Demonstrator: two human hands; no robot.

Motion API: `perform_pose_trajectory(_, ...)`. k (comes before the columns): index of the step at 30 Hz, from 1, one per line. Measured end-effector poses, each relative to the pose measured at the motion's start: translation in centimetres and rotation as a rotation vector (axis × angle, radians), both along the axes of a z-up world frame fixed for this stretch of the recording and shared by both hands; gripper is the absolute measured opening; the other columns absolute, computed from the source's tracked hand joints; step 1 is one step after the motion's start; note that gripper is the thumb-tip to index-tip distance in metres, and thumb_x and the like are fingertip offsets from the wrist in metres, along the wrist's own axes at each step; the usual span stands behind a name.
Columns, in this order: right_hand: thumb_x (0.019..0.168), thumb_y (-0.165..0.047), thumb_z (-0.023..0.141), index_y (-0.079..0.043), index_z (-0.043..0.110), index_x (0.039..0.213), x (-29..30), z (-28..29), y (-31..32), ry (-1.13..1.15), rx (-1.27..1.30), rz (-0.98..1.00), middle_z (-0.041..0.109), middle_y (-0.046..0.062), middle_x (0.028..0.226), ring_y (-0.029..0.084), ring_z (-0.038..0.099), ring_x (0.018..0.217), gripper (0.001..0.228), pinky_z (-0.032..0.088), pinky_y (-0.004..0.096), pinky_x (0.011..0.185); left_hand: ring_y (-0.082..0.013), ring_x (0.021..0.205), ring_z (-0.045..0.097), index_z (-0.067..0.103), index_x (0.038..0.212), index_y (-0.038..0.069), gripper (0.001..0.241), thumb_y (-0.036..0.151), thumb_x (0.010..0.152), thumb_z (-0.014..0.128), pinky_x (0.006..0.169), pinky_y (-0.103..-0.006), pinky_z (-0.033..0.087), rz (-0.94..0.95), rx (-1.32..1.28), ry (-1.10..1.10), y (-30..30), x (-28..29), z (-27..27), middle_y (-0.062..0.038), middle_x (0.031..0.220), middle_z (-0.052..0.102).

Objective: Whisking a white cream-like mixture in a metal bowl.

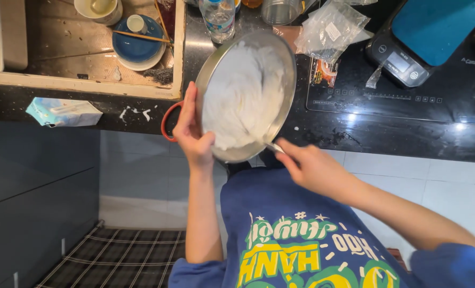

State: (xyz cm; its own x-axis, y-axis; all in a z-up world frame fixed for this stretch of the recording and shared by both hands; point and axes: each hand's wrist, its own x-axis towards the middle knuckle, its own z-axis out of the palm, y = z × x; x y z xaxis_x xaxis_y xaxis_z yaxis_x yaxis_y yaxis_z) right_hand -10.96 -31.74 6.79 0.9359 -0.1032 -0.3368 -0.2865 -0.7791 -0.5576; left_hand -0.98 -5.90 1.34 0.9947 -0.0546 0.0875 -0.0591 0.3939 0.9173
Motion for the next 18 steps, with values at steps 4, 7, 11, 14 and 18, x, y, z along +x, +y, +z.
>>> perform_pose_trajectory(4,0.096,-0.026,0.066,-0.016,0.074,0.125,1.8,0.0,-6.0,0.241,0.021,0.042,0.072,0.013,0.074,0.02,0.065,0.057,0.032,0.05,0.035,0.054,-0.0266,0.155,0.042,0.043,0.153,-0.013,0.096,-0.007,0.058,0.044,0.132,-0.0365,0.026,-0.01,-0.028,0.079,1.2,-1.0,-0.3,-0.022,0.162,0.046)
perform_pose_trajectory(7,0.102,-0.028,0.061,-0.015,0.074,0.123,3.5,4.9,-2.5,0.26,-0.033,-0.072,0.069,0.019,0.07,0.023,0.059,0.055,0.029,0.046,0.037,0.053,-0.0264,0.154,0.04,0.042,0.153,-0.014,0.096,-0.008,0.057,0.046,0.13,-0.0362,0.025,-0.046,0.007,0.062,0.5,-1.6,0.0,-0.021,0.162,0.044)
perform_pose_trajectory(11,0.104,-0.03,0.061,-0.011,0.067,0.126,-1.4,-0.2,-0.3,-0.234,0.353,0.207,0.074,0.013,0.091,0.009,0.07,0.069,0.029,0.054,0.028,0.061,-0.0257,0.154,0.04,0.039,0.152,-0.015,0.096,-0.005,0.057,0.048,0.13,-0.0362,0.026,0.01,0.018,0.042,0.2,-1.6,0.2,-0.021,0.161,0.043)
perform_pose_trajectory(14,0.092,-0.033,0.065,-0.023,0.08,0.11,-0.7,-0.4,-5.6,0.316,0.017,0.108,0.076,0.008,0.069,0.023,0.07,0.054,0.025,0.052,0.038,0.052,-0.0284,0.148,0.048,0.043,0.151,-0.017,0.099,-0.001,0.053,0.047,0.127,-0.0368,0.03,0.029,-0.032,0.136,1.6,-1.9,-0.1,-0.024,0.157,0.051)
perform_pose_trajectory(18,0.094,-0.037,0.066,-0.02,0.078,0.109,1.4,5.0,-5.1,0.183,-0.174,0.161,0.072,0.009,0.067,0.026,0.069,0.055,0.026,0.052,0.041,0.053,-0.0258,0.149,0.046,0.043,0.15,-0.017,0.095,-0.003,0.056,0.051,0.128,-0.0349,0.029,0.054,0.002,0.12,0.6,-2.4,0.0,-0.023,0.157,0.048)
